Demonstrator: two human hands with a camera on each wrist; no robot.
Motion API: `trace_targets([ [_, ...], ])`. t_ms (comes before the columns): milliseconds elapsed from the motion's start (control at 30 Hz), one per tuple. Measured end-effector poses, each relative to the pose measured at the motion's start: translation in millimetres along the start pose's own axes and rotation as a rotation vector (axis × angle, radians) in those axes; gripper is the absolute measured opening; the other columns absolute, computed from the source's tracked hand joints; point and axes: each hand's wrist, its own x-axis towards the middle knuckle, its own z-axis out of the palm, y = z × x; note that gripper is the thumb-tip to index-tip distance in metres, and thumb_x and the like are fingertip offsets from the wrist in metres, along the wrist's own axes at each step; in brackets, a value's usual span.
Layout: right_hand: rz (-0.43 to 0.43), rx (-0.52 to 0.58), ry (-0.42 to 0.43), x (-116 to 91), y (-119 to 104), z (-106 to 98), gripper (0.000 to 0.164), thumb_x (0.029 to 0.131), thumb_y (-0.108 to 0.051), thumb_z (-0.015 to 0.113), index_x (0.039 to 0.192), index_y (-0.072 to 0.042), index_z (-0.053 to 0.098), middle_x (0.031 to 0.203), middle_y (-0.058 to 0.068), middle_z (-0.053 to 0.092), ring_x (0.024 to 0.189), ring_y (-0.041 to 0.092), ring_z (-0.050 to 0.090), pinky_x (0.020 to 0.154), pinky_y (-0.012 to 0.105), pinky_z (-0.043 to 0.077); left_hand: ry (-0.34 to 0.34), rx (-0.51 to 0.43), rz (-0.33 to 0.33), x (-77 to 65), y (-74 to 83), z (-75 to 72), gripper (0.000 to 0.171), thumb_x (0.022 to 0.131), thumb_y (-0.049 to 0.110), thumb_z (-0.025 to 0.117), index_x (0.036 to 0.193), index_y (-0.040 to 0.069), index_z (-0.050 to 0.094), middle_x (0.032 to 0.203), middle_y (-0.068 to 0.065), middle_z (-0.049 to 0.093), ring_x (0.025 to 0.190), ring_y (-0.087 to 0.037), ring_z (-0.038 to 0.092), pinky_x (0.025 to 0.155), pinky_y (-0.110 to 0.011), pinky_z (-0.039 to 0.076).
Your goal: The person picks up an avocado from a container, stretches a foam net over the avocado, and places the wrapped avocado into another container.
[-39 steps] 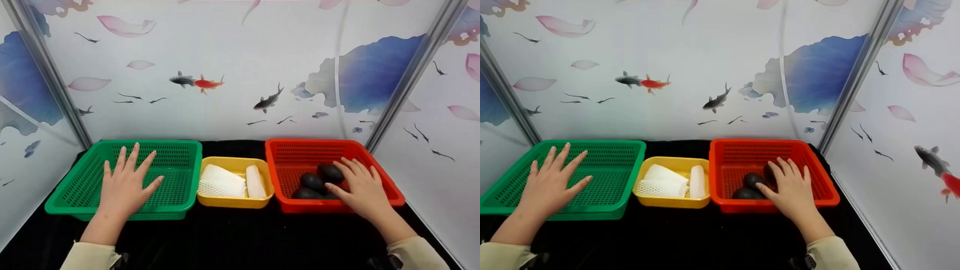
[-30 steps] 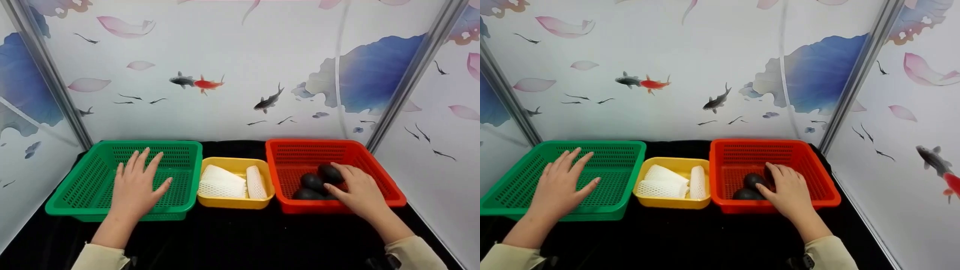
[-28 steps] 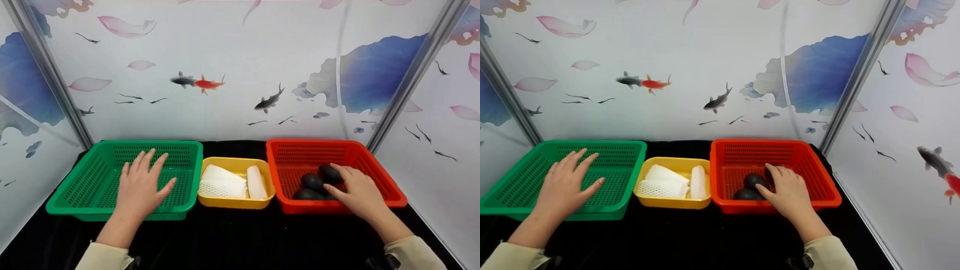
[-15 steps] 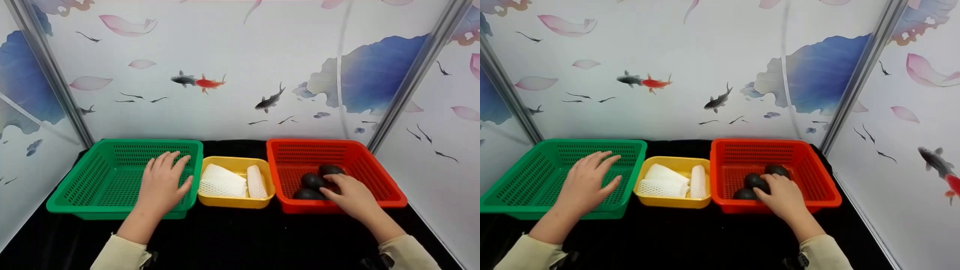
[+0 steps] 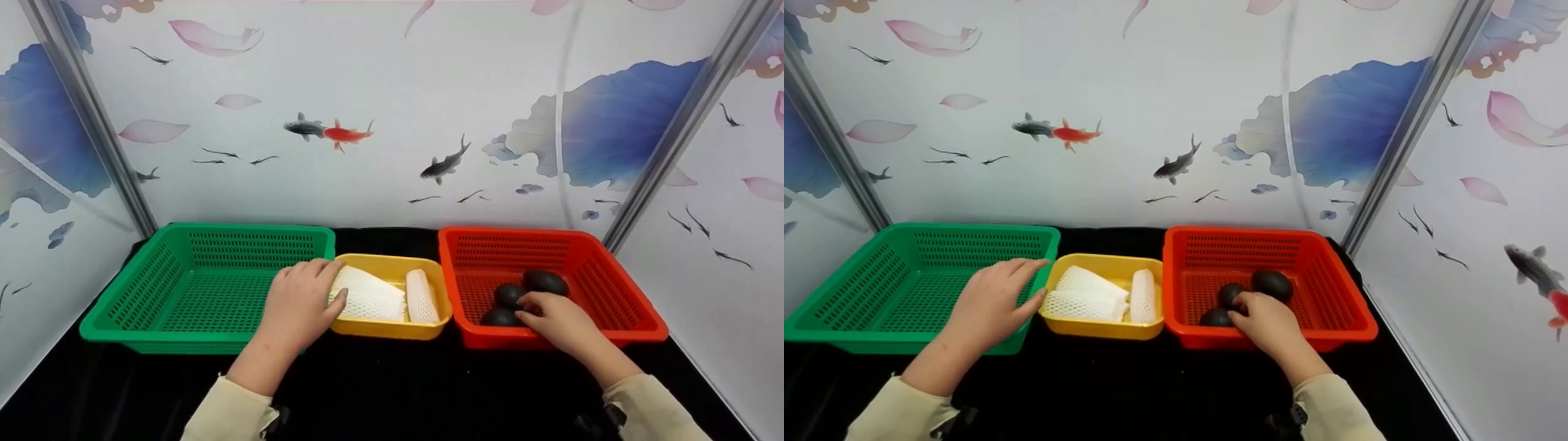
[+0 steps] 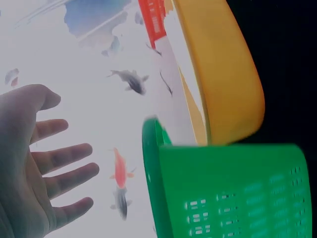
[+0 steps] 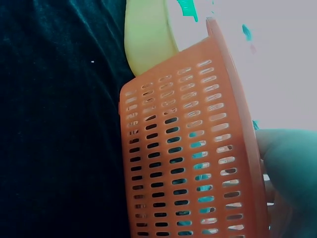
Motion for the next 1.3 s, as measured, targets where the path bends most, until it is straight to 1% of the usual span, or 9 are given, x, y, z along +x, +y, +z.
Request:
trace_targets([
  [133,0.026,0.02,-0.054,4.7,0.1,-0.7,0.03,0.094,-0.033,0.064,0.112,-0.01,0.07,0.103,0.004,0.068,0.09,0.022,0.064,0.081,0.049,0.049,-0.009,-0.009,0.012,3.6,7.3,4.2,0.038,0.091,0.031,0.067,0.123,0.011,0.066,0.111,-0.008,0.066,0.098,-0.028,0.063,0.085,-0.049,0.05],
  [267,0.017,0.042,-0.107,7.9,-0.8,-3.5,0.026,0.094,-0.031,0.063,0.105,-0.009,0.071,0.098,0.003,0.068,0.084,0.019,0.061,0.077,0.044,0.049,-0.012,-0.013,0.027,4.5,13.6,8.7,0.036,0.09,0.031,0.067,0.121,0.012,0.067,0.111,-0.008,0.066,0.098,-0.028,0.063,0.085,-0.049,0.05],
  [433,0.006,0.053,-0.175,11.8,-2.1,-6.5,0.026,0.094,-0.032,0.063,0.101,-0.009,0.071,0.097,0.003,0.068,0.083,0.018,0.06,0.076,0.042,0.048,-0.007,-0.016,0.059,4.6,22.0,15.3,0.035,0.09,0.031,0.067,0.119,0.012,0.067,0.109,-0.007,0.066,0.096,-0.028,0.063,0.082,-0.049,0.051],
  [567,0.002,0.048,-0.215,17.1,-3.1,-5.9,0.031,0.092,-0.036,0.064,0.102,-0.007,0.071,0.1,0.007,0.068,0.085,0.022,0.061,0.078,0.044,0.049,-0.012,-0.018,0.075,4.8,28.1,21.3,0.034,0.09,0.031,0.067,0.119,0.013,0.067,0.109,-0.006,0.066,0.096,-0.027,0.063,0.081,-0.048,0.051],
  [700,0.001,0.044,-0.237,22.3,-4.3,-3.0,0.042,0.091,-0.036,0.067,0.11,0.001,0.069,0.108,0.016,0.067,0.097,0.032,0.063,0.085,0.05,0.048,-0.03,-0.014,0.095,4.0,32.3,26.9,0.033,0.091,0.032,0.065,0.119,0.014,0.067,0.109,-0.006,0.066,0.096,-0.026,0.063,0.08,-0.046,0.052],
  [800,0.011,0.05,-0.246,25.3,-5.6,-1.6,0.044,0.089,-0.033,0.069,0.112,0.005,0.068,0.11,0.02,0.066,0.101,0.036,0.062,0.088,0.052,0.047,-0.038,-0.012,0.096,3.9,33.8,28.9,0.033,0.091,0.032,0.065,0.119,0.014,0.067,0.109,-0.005,0.066,0.097,-0.025,0.062,0.08,-0.046,0.052],
  [1033,0.024,0.064,-0.272,32.0,-7.4,0.4,0.042,0.084,-0.027,0.073,0.111,0.005,0.068,0.108,0.018,0.067,0.1,0.034,0.062,0.088,0.051,0.047,-0.048,-0.008,0.088,4.7,33.3,29.1,0.033,0.092,0.033,0.064,0.12,0.014,0.067,0.11,-0.005,0.066,0.097,-0.025,0.063,0.08,-0.046,0.052],
  [1200,0.046,0.088,-0.304,36.3,-7.4,2.3,0.046,0.082,-0.026,0.075,0.116,0.004,0.066,0.114,0.019,0.065,0.105,0.033,0.059,0.09,0.051,0.045,-0.054,-0.005,0.087,4.9,34.0,30.3,0.034,0.092,0.034,0.063,0.12,0.015,0.067,0.11,-0.005,0.066,0.096,-0.025,0.063,0.08,-0.045,0.052],
  [1300,0.05,0.095,-0.315,38.0,-7.3,3.9,0.048,0.08,-0.026,0.076,0.117,0.003,0.065,0.115,0.019,0.064,0.104,0.032,0.058,0.089,0.05,0.045,-0.065,-0.011,0.081,5.2,35.1,31.4,0.033,0.092,0.034,0.064,0.119,0.015,0.067,0.11,-0.005,0.066,0.096,-0.025,0.062,0.08,-0.045,0.052],
])
